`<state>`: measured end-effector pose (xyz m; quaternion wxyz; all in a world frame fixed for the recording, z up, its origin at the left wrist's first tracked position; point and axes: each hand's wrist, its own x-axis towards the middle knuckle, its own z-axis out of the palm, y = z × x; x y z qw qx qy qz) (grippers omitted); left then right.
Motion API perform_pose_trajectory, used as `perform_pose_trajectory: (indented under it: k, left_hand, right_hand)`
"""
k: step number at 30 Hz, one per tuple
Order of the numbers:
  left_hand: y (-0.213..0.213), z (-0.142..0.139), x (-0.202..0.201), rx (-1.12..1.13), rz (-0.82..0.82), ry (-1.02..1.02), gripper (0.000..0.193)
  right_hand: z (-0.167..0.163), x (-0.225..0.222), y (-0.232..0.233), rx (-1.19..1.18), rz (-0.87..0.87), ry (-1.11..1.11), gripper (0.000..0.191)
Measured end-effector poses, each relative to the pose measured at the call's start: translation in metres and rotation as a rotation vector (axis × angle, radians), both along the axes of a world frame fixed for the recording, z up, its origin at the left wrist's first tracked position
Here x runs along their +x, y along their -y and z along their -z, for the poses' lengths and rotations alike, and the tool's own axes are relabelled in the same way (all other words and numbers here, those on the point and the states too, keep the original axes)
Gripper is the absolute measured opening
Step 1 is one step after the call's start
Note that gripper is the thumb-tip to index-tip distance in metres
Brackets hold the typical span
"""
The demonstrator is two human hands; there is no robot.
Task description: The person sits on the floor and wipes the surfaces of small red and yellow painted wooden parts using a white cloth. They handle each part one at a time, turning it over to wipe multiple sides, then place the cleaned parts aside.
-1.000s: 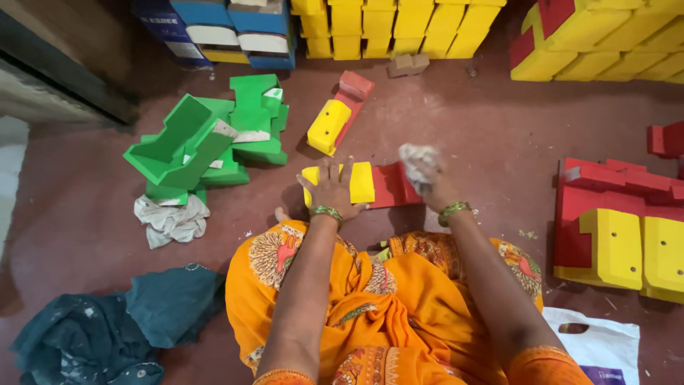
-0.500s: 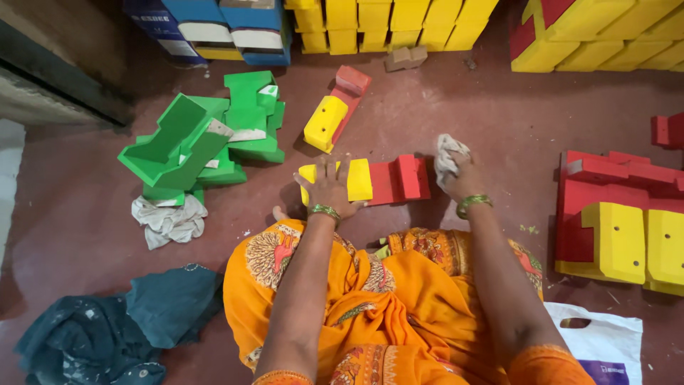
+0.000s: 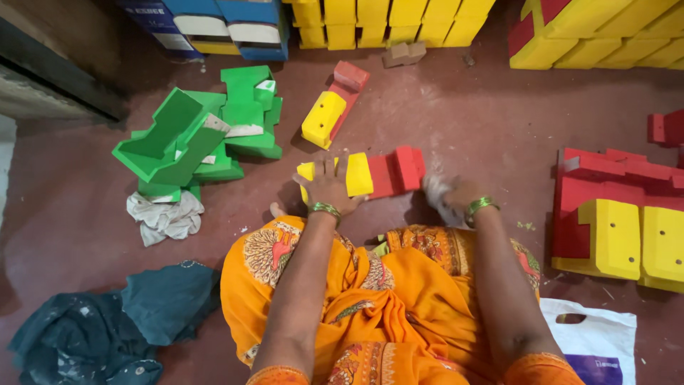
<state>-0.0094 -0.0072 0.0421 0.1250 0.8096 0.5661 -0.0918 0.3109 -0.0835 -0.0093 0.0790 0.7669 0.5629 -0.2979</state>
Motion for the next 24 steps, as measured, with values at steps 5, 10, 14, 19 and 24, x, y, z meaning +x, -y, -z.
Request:
perform_pose_trajectory:
  k: [5, 10, 14, 19, 24]
  left_hand:
    - [0.000, 0.019, 0.017, 0.090, -0.124, 0.116, 0.121]
    - [0.000, 0.019, 0.017, 0.017, -0.139, 0.088, 0.121]
    - [0.000, 0.009, 0.015, 0.005, -0.116, 0.049, 0.126]
    - [0.001, 0.003, 0.017, -0.008, -0.146, 0.034, 0.121]
    - [0.004, -0.006, 0.017, -0.063, -0.141, 0.014, 0.121]
  right_hand:
    - [-0.016, -0.002, -0.004, 0.777, 0.436, -0.137, 0.057]
    - [-0.023, -0.042, -0.020, 0.995, 0.104, -0.158, 0.059]
    - [-0.019, -0.082, -0.049, 1.079, -0.240, -0.287, 0.060]
    - [-0.011, -0.109, -0.088, 0.802, -0.273, -0.190, 0.062]
    - [0.001, -0.122, -0.114, 0.314, -0.549, 0.011, 0.070]
